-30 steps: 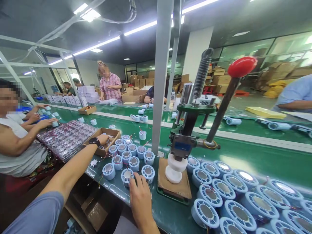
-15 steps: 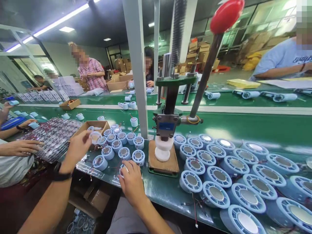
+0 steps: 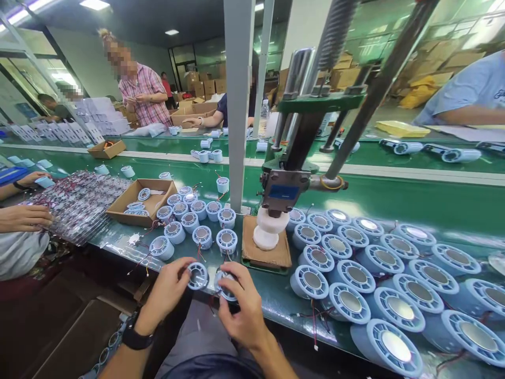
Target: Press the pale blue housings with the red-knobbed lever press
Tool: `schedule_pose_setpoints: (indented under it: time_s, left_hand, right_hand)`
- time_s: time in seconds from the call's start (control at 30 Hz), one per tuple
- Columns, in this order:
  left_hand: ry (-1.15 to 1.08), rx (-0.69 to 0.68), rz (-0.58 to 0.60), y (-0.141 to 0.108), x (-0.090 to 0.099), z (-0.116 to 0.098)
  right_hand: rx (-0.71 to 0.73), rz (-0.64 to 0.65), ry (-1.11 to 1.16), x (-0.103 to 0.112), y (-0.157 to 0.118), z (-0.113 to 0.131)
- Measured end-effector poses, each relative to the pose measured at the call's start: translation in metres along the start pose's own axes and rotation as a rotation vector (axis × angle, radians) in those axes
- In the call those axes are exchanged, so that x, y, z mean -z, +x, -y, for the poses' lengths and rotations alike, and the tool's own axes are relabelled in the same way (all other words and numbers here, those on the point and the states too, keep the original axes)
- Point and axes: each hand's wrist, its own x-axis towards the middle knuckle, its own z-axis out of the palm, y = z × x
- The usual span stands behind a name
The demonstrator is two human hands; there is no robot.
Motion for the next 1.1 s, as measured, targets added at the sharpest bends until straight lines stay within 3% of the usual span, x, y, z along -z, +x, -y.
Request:
schedule_pose_setpoints:
  time_s: [0.13, 0.23, 0.4, 0.5, 0.57, 0.73, 0.8, 0.87, 1.0, 1.1]
  left_hand:
    - [0.222, -0.160, -0.058, 0.007, -0.029, -0.001]
    - [0.222, -0.208, -0.129, 0.006, -0.034, 0.005]
    - [0.185, -0.350, 0.000, -0.002, -0.023, 0.013]
    - [0.173, -0.376, 0.009, -0.005, -0.020, 0.017]
    - [0.126, -0.368, -0.046, -0.010, -0.020, 0.024]
    - [0.014, -0.141, -0.387, -0.046, -0.022, 0.033]
    - [-0.050, -0.156, -0.389, -0.058, -0.026, 0.019]
    - [-0.097, -0.261, -0.295, -0.058, -0.035, -0.007]
    - [-0.031, -0.417, -0.120, -0.027, -0.061, -0.064]
    - [0.039, -0.387, -0.061, -0.006, -0.074, -0.082]
  right_hand:
    - [-0.014, 0.141, -0.119, 0.036, -0.016, -0.006]
    - [-0.049, 0.172, -0.186, 0.052, -0.020, -0.014]
    - [-0.091, 0.095, -0.294, 0.054, -0.025, -0.022]
    - [-0.175, 0.001, -0.327, 0.048, -0.030, -0.022]
    - [-0.246, -0.039, -0.324, 0.045, -0.032, -0.019]
    - [-0.372, 0.020, -0.202, 0.039, -0.032, -0.012]
    - [-0.395, 0.031, -0.158, 0.037, -0.031, -0.012]
    - [-0.405, 0.025, -0.123, 0.035, -0.032, -0.014]
    - [-0.419, 0.018, -0.047, 0.034, -0.037, -0.019]
    - [-0.428, -0.009, -0.052, 0.032, -0.040, -0.020]
